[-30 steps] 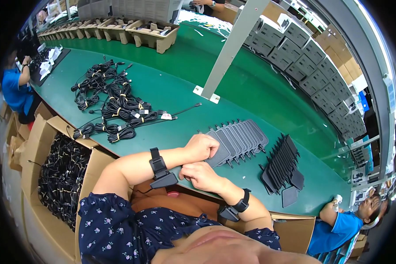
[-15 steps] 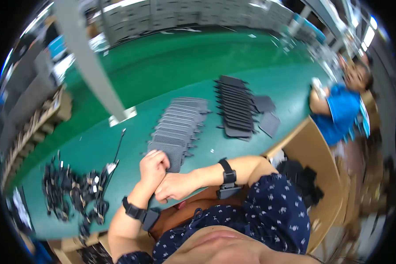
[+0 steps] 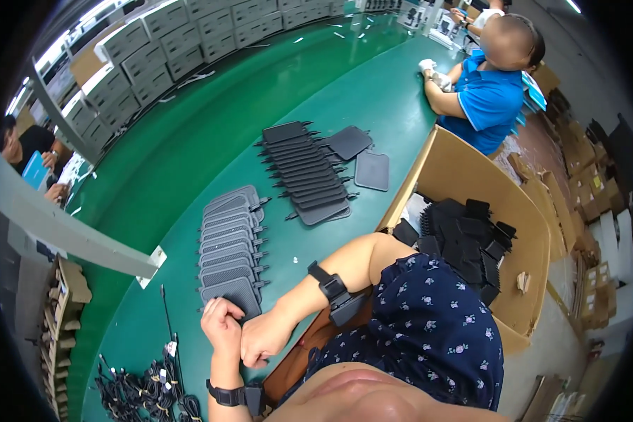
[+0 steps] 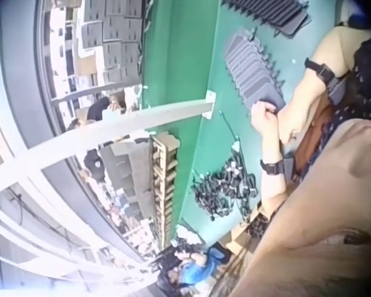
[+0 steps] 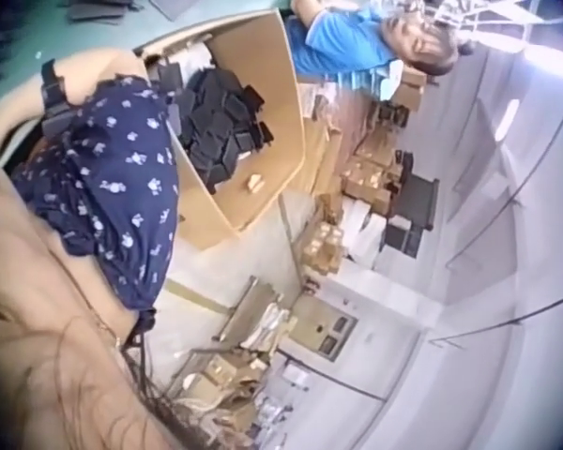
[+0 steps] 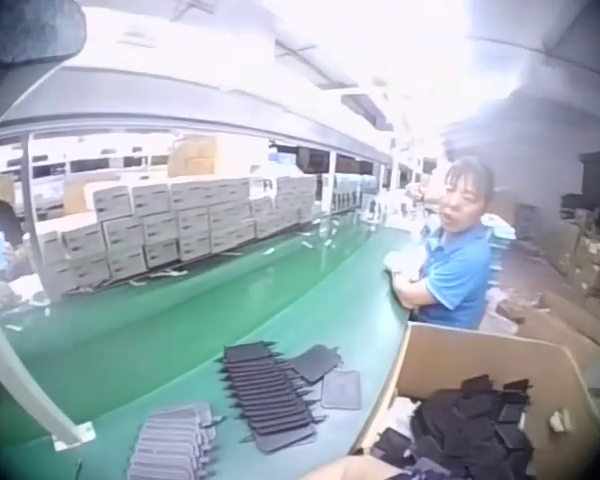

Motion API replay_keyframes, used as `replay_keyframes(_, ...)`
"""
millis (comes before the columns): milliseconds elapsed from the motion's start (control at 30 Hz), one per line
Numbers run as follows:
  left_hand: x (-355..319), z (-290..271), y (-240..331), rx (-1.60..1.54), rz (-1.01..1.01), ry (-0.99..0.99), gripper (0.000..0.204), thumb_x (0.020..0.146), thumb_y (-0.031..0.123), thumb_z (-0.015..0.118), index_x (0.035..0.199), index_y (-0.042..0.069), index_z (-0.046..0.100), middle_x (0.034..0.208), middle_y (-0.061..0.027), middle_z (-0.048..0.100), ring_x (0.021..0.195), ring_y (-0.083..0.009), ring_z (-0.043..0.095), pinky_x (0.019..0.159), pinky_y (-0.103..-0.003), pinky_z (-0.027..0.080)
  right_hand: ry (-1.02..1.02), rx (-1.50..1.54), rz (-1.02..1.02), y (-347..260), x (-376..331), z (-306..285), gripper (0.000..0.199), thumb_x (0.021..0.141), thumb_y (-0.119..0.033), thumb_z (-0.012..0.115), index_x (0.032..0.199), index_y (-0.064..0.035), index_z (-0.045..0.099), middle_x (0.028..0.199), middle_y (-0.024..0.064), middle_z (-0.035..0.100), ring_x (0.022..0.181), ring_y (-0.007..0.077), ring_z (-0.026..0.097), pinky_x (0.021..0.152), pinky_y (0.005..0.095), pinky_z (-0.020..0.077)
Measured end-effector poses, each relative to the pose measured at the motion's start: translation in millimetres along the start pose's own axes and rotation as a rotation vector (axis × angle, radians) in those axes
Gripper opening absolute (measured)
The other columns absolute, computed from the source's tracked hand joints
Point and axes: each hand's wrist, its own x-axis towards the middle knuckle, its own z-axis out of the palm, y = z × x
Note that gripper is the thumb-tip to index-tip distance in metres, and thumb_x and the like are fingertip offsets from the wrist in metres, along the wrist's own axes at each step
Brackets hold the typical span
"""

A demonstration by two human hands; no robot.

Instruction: The person picks up a cable and a base plate, assembles them, and places the unit into a tray. They then fold a cardboard box, insert the assembly, and close the box before picking up another base plate.

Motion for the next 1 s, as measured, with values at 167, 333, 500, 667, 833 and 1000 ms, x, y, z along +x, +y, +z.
replay_keyframes(167,-2,0,-13,-0.002,-0.051,0.035,0.015,0.052,-0.011,0.04,0.053,0.003,0.046,0.051,-0.0082,0.045,0.05,-0.0233,0.045,0.049,-0.032,0.035,-0.203,0.409,0.285,4,9,-20,0.022,0.067,0.002,0.042,0.076,-0.0038,0.062,0.06,0.0036,0.059,0.056,0.0145,0.056,0.055,0.0297,0.043)
replay_keyframes(333,-3,-2,-18,0.04,-0.077,0.053,0.016,0.053,-0.012,0.041,0.054,0.003,0.047,0.051,-0.0068,0.046,0.049,-0.0211,0.045,0.049,-0.031,0.035,-0.187,0.526,0.237,13,9,-20,0.023,0.067,0.003,0.04,0.076,-0.0002,0.061,0.06,0.0058,0.06,0.057,0.0143,0.057,0.056,0.03,0.044)
replay_keyframes(500,-2,0,-20,0.021,-0.063,0.045,0.016,0.053,-0.013,0.041,0.054,0.002,0.046,0.051,-0.0067,0.045,0.049,-0.0211,0.045,0.049,-0.031,0.034,-0.183,0.474,0.24,13,8,-20,0.022,0.068,0.003,0.039,0.075,-0.0002,0.06,0.06,0.0062,0.06,0.058,0.0141,0.058,0.057,0.0299,0.0443)
replay_keyframes(667,-6,-3,-17,-0.01,-0.079,0.052,0.017,0.053,-0.014,0.04,0.055,0.002,0.046,0.051,-0.0066,0.046,0.05,-0.0205,0.045,0.05,-0.03,0.034,-0.177,0.483,0.227,11,9,-16,0.022,0.068,0.003,0.039,0.075,-0.0001,0.06,0.06,0.0063,0.06,0.058,0.0141,0.058,0.057,0.0301,0.0444)
replay_keyframes(833,-6,4,-13,-0.112,-0.086,0.043,0.017,0.052,-0.015,0.039,0.055,0.001,0.047,0.052,-0.007,0.047,0.049,-0.0197,0.045,0.049,-0.029,0.035,-0.196,0.459,0.273,6,0,-19,0.022,0.068,0.003,0.04,0.076,0.0005,0.06,0.062,0.0063,0.06,0.059,0.0144,0.058,0.058,0.0301,0.0447)
replay_keyframes(1000,-12,-10,-17,-0.109,-0.024,0.145,0.015,0.05,-0.012,0.039,0.052,0.0,0.046,0.052,-0.0085,0.049,0.049,-0.0212,0.048,0.048,-0.03,0.037,-0.243,0.468,0.272,13,15,-18,0.023,0.067,0.003,0.04,0.077,-0.0012,0.06,0.063,0.0064,0.06,0.06,0.0151,0.058,0.058,0.0305,0.0454)
